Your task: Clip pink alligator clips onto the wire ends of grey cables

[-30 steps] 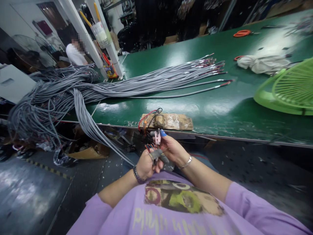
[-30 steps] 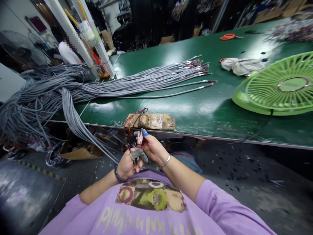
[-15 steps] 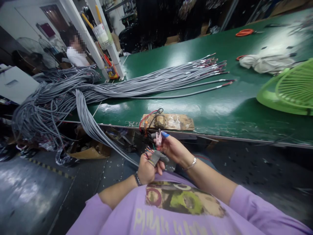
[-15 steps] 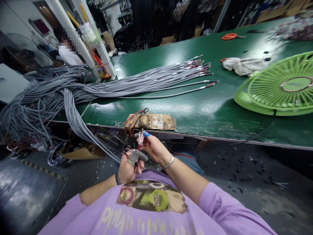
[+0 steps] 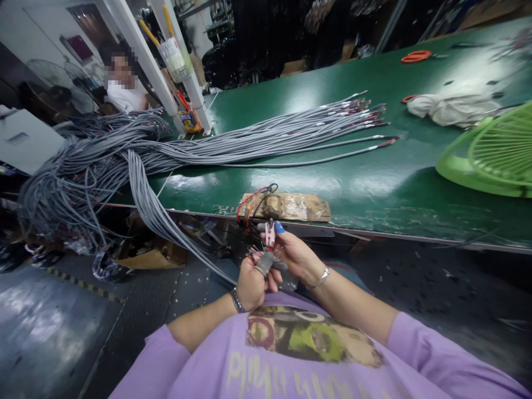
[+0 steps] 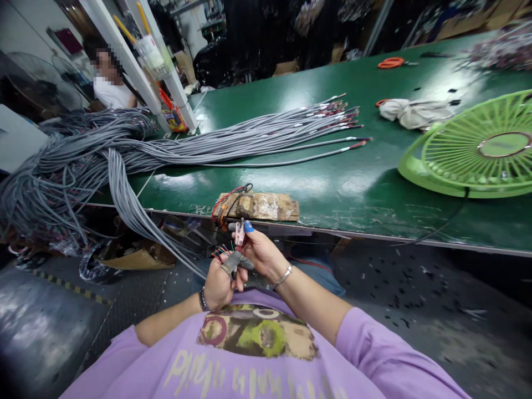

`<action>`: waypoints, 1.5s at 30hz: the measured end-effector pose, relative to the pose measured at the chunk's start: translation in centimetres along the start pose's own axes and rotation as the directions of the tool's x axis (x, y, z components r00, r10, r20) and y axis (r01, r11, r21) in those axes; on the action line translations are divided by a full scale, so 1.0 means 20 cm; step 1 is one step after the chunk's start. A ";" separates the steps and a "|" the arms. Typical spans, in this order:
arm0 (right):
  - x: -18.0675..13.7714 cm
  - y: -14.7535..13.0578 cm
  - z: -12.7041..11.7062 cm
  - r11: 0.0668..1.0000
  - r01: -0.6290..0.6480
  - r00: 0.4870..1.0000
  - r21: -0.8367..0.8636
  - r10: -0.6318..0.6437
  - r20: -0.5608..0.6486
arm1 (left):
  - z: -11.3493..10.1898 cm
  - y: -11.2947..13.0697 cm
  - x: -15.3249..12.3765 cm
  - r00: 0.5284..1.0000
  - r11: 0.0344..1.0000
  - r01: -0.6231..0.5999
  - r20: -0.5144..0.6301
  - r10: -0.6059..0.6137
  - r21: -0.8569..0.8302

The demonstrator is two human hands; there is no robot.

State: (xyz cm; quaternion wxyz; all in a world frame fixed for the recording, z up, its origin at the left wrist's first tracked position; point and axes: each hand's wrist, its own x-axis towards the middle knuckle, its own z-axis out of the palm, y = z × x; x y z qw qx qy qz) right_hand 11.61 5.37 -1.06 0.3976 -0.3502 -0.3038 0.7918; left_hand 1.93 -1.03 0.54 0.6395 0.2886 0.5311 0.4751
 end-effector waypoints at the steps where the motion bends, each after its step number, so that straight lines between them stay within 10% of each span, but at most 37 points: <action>1: 0.00 0.00 0.00 1.000 0.003 1.000 0.014 -0.003 -0.018 | 0.00 0.00 0.00 1.000 1.000 0.003 -0.002 -0.003 -0.001; 11: -0.01 -0.02 0.01 0.987 -0.076 0.997 0.141 0.077 -0.001 | -0.04 -0.01 -0.04 0.993 0.994 -0.085 0.071 0.090 -0.072; 21: -0.03 0.01 0.01 0.978 0.206 0.963 -0.041 -0.210 -0.167 | -0.02 -0.01 0.00 0.996 0.994 -0.087 -0.041 0.084 -0.060; 32: 0.05 0.05 -0.03 0.939 -0.010 0.999 0.344 -0.002 0.034 | 0.00 -0.01 -0.01 1.000 0.998 -0.008 -0.021 0.007 -0.065; 45: 0.02 0.06 -0.08 0.962 -0.101 0.987 0.254 0.064 0.148 | -0.05 -0.03 -0.04 0.999 0.998 -0.047 0.025 0.048 -0.029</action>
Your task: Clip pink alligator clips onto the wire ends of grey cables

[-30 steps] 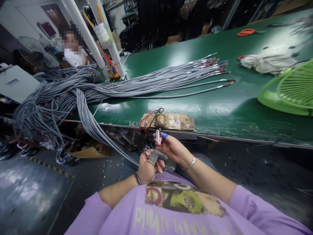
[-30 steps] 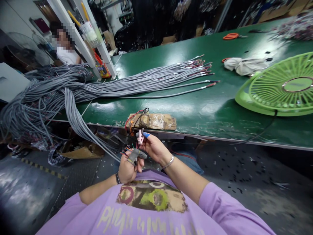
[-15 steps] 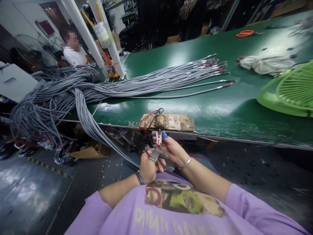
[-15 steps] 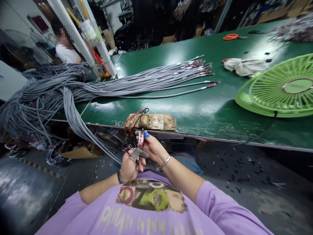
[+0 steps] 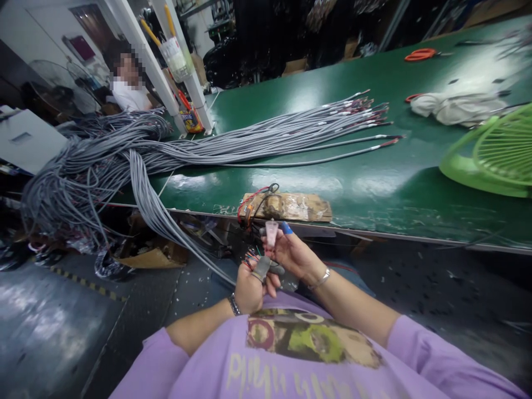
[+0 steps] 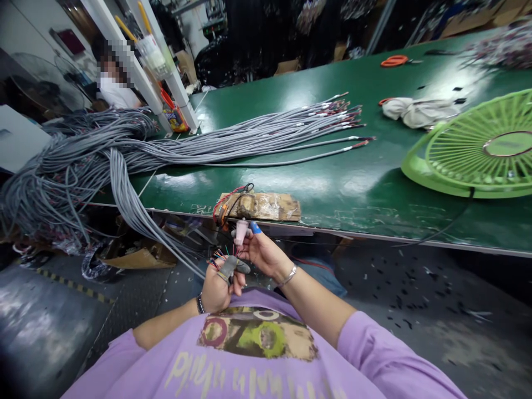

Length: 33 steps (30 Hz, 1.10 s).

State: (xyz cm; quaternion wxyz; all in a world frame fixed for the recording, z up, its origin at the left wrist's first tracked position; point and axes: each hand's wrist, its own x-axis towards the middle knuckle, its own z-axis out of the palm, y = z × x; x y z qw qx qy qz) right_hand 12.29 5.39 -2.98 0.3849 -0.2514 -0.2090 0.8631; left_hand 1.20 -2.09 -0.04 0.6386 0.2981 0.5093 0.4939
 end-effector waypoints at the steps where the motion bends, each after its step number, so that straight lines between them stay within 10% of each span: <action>1: -0.01 -0.01 -0.01 0.998 -0.033 0.999 -0.052 0.034 0.024 | -0.01 -0.01 0.00 1.000 1.000 -0.011 0.004 0.011 0.013; 15: -0.10 -0.19 0.10 0.708 -0.039 0.977 -0.705 0.175 0.121 | -0.08 -0.07 0.01 0.978 0.954 0.022 0.191 -0.082 0.300; 33: -0.13 -0.15 0.00 0.904 -0.075 0.997 -0.422 0.082 0.000 | -0.02 0.01 0.01 0.988 0.987 0.117 0.085 -0.126 0.106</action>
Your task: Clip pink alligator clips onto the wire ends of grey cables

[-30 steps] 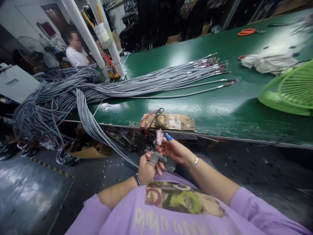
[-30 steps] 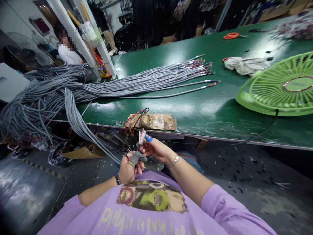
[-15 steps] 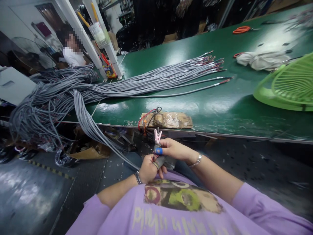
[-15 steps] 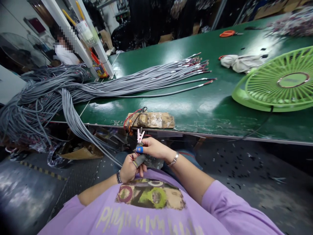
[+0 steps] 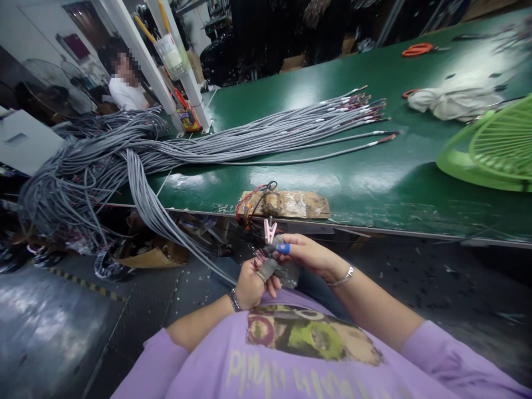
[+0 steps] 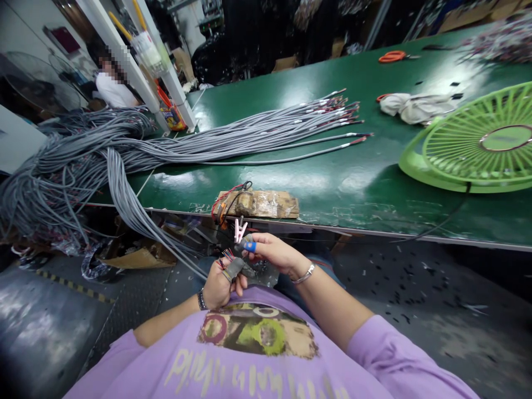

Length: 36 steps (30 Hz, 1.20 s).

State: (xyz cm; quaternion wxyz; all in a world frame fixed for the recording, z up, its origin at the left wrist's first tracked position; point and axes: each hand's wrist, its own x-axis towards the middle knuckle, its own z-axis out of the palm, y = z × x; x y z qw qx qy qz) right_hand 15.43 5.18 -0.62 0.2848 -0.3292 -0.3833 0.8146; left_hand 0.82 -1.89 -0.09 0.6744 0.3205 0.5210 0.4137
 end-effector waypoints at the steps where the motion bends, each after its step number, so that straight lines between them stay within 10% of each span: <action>1: 0.00 0.00 -0.01 1.000 -0.001 1.000 0.008 0.001 -0.006 | 0.00 0.00 0.00 1.000 1.000 -0.007 -0.005 0.007 0.010; 19: -0.01 0.03 0.10 0.966 0.100 0.988 -0.239 -0.124 -0.089 | -0.05 -0.05 0.00 0.987 0.981 -0.155 -0.011 0.158 0.117; 30: 0.06 0.05 0.07 0.978 0.134 0.980 0.159 -0.107 -0.167 | 0.00 0.00 0.00 0.985 0.977 -0.174 -0.029 0.172 -0.122; 36: 0.09 0.02 0.11 0.945 0.280 0.909 -0.171 -0.318 -0.270 | 0.04 0.02 0.02 0.987 0.979 -0.161 -0.018 0.160 -0.127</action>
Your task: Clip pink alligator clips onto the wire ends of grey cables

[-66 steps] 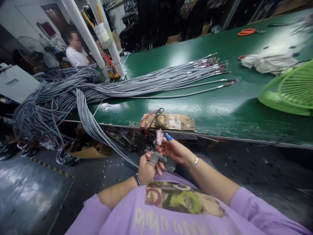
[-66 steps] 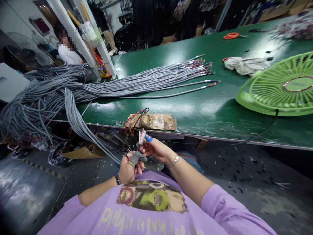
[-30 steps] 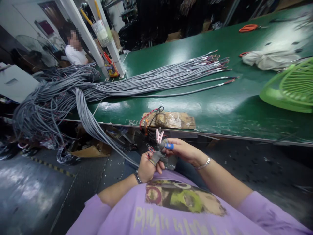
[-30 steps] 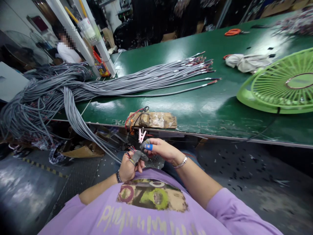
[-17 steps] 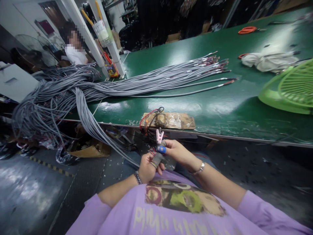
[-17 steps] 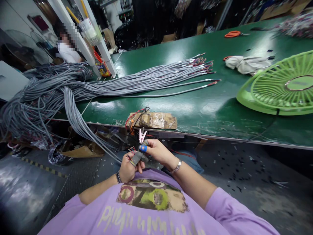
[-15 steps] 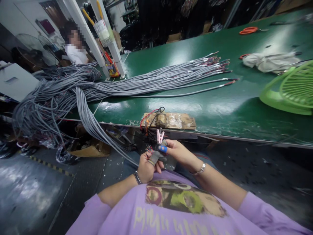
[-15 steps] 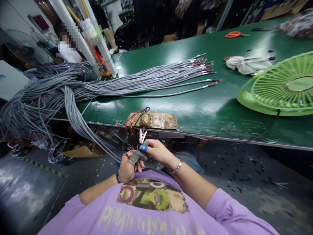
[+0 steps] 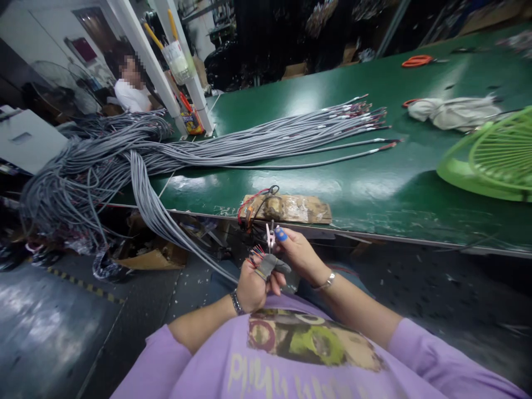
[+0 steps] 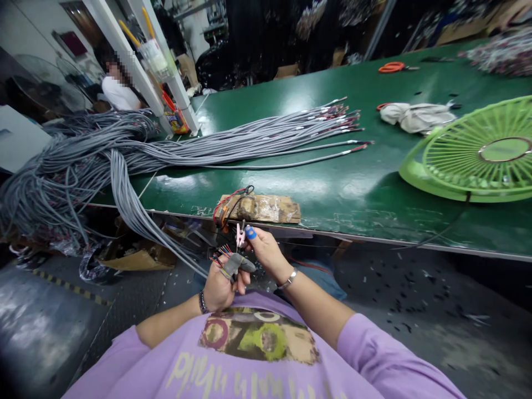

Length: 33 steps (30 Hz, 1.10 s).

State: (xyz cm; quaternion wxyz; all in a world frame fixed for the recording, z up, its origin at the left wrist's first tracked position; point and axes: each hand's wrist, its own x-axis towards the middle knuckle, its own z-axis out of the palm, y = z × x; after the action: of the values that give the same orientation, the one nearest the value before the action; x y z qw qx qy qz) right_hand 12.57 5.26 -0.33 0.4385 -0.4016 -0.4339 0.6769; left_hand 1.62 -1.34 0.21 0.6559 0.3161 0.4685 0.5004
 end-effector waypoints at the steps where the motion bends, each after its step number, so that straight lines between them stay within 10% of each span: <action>1: 0.00 0.00 0.01 1.000 0.010 1.000 -0.004 -0.010 -0.006 | 0.00 0.00 0.00 1.000 1.000 -0.004 -0.004 0.004 0.000; 9: 0.04 0.09 0.01 0.914 -0.226 0.955 0.338 0.140 0.261 | 0.01 -0.01 0.02 0.999 1.000 0.015 -0.049 -0.015 -0.007; 33: 0.02 0.04 0.00 0.839 -0.241 0.969 0.489 0.184 0.164 | -0.02 -0.03 -0.01 0.994 0.996 -0.091 -0.066 0.090 -0.007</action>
State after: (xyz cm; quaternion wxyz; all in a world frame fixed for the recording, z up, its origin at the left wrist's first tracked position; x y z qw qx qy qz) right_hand 12.34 5.39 -1.20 0.4257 -0.2806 -0.2178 0.8322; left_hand 1.52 -1.70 -0.37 0.6185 0.3172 0.4722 0.5421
